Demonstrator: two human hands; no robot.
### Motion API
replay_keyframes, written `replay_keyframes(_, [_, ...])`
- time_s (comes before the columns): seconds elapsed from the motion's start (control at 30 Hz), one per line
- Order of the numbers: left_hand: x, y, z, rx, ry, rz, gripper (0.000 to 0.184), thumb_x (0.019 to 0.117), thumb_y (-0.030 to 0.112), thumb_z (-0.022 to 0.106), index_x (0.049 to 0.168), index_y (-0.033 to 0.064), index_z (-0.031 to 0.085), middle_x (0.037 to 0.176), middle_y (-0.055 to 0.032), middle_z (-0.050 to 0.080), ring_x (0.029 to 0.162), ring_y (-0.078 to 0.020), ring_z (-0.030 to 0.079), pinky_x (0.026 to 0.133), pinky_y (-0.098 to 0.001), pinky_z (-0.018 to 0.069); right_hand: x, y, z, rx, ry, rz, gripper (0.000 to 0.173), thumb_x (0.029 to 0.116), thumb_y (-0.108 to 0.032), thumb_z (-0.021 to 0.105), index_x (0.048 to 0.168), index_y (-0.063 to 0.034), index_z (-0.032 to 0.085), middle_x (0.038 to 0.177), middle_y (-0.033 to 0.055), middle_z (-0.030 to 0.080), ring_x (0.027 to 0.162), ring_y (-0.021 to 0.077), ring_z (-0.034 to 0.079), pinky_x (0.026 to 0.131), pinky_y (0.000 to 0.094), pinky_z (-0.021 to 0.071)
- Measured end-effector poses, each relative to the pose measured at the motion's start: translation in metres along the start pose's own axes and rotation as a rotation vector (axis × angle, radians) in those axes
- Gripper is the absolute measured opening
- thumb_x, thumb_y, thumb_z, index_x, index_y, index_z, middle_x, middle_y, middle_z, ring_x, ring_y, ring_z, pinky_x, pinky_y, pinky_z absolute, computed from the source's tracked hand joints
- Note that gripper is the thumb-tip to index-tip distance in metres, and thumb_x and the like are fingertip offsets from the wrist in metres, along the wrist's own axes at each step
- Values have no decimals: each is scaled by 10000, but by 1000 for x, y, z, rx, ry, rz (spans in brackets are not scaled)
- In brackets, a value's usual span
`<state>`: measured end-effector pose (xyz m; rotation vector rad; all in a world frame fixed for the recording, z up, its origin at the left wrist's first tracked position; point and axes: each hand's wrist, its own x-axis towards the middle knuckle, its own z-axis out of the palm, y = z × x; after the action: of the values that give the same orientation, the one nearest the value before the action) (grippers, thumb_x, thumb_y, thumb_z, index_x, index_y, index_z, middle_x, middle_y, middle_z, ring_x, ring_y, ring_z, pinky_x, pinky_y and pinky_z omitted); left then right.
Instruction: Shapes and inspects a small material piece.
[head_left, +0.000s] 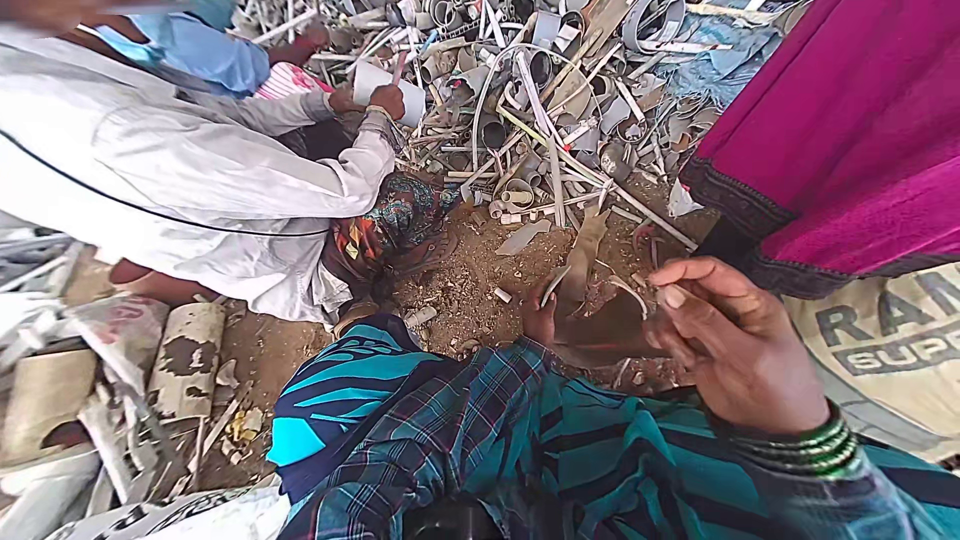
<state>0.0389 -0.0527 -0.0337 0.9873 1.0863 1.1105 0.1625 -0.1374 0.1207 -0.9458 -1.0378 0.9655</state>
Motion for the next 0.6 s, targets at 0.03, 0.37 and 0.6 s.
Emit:
replay_keyframes(0.03, [-1, -1, -1, 6, -4, 2, 396, 1002, -118, 394, 1389, -180, 454, 1460, -307, 474, 1339, -217, 483, 1122, -280, 358, 0, 3, -3, 10, 7, 2, 210, 964, -55, 544, 1032, -178, 701, 651, -160, 584, 490, -44, 503, 481, 125, 465])
replay_keyframes(0.37, [30, -76, -9, 65, -62, 165, 421, 964, -59, 464, 1372, -142, 520, 1407, -285, 549, 1309, -268, 545, 1117, -353, 421, -1, 17, 4, -273, -254, 122, 172, 936, -90, 573, 1065, -88, 687, 668, -160, 526, 501, -92, 440, 462, 96, 385])
replay_keyframes(0.6, [-9, -5, -3, 101, -30, 10, 409, 973, -137, 443, 1378, -188, 464, 1429, -330, 490, 1310, -262, 504, 1112, -305, 376, 14, 42, -3, -320, -215, 307, 164, 944, -37, 553, 1059, -59, 668, 651, -134, 517, 472, -62, 424, 471, 120, 389])
